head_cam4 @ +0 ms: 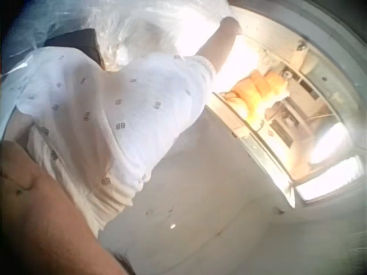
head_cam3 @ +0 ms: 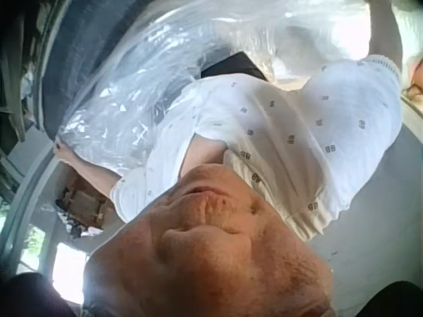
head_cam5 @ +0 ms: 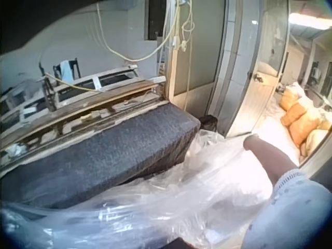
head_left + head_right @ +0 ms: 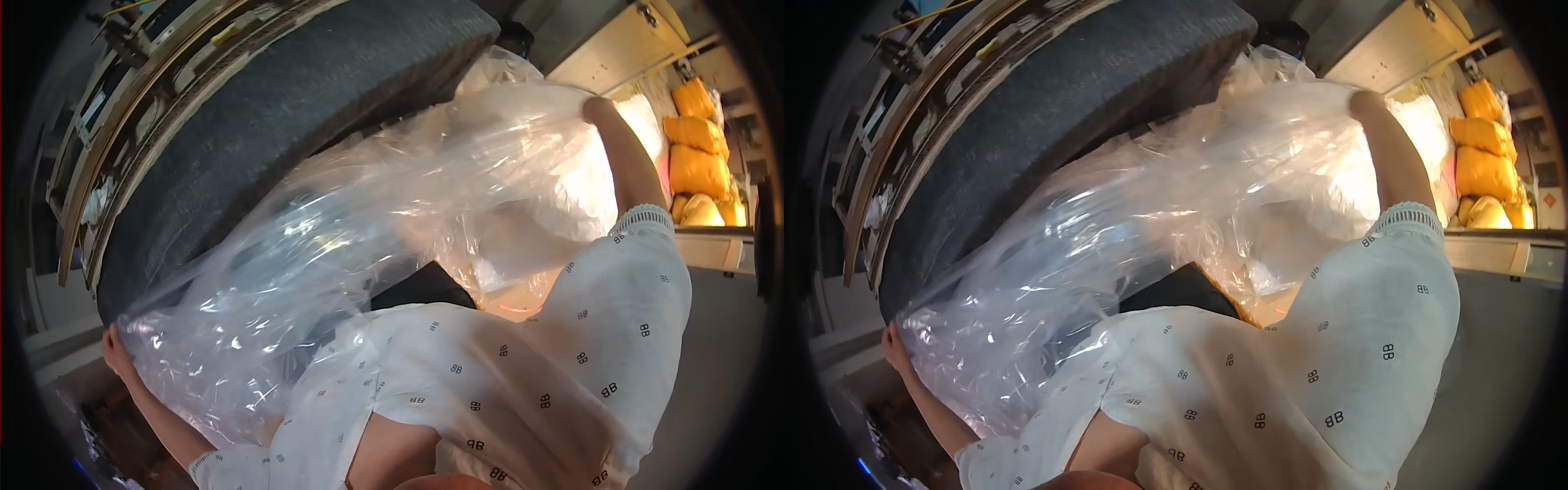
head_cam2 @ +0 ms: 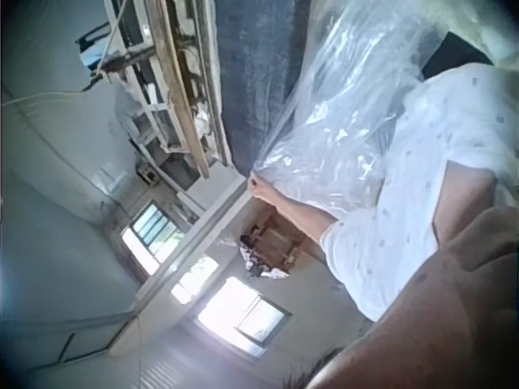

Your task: The person covers a large mattress with a plastic wrap by unfolding the plastic sheet and pulling it over the mattress edges by hand.

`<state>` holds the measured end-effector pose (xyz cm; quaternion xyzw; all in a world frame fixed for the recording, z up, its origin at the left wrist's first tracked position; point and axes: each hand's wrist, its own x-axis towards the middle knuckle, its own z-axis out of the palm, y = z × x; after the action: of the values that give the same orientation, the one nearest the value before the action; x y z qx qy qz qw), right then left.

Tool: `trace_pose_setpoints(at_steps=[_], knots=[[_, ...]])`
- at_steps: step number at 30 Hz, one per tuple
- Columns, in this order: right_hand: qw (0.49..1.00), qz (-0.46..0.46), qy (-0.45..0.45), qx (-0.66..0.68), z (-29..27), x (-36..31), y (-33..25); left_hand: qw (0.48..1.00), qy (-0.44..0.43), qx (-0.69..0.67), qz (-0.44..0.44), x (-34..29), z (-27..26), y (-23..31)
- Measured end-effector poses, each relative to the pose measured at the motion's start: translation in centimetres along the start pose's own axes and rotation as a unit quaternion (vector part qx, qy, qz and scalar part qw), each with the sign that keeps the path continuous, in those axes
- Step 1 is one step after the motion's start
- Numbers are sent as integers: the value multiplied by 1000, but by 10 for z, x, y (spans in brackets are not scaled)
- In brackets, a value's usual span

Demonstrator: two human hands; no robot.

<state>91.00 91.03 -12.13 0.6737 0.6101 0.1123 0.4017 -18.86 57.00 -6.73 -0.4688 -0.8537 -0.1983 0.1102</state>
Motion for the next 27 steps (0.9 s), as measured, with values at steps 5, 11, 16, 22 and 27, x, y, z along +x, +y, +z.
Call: trace_pose_setpoints(at_steps=[5, 11, 16, 22, 27], knots=[[970, 89, -151, 171, 34, -36, 103, 995, -2, -89, -49, 18, 36, 27], [946, 57, 209, 241, -68, -1, 162, 993, 68, -73, -68, 38, 53, 6], [692, 178, 586, 382, -259, 16, 98, 992, 58, -31, -104, 51, 52, -21], [712, -269, 474, 442, -281, -46, -147, 992, -19, -62, -109, 4, 40, -94], [789, -225, 430, 378, -257, 42, -182, 982, -86, 37, -163, -22, -39, -170]])
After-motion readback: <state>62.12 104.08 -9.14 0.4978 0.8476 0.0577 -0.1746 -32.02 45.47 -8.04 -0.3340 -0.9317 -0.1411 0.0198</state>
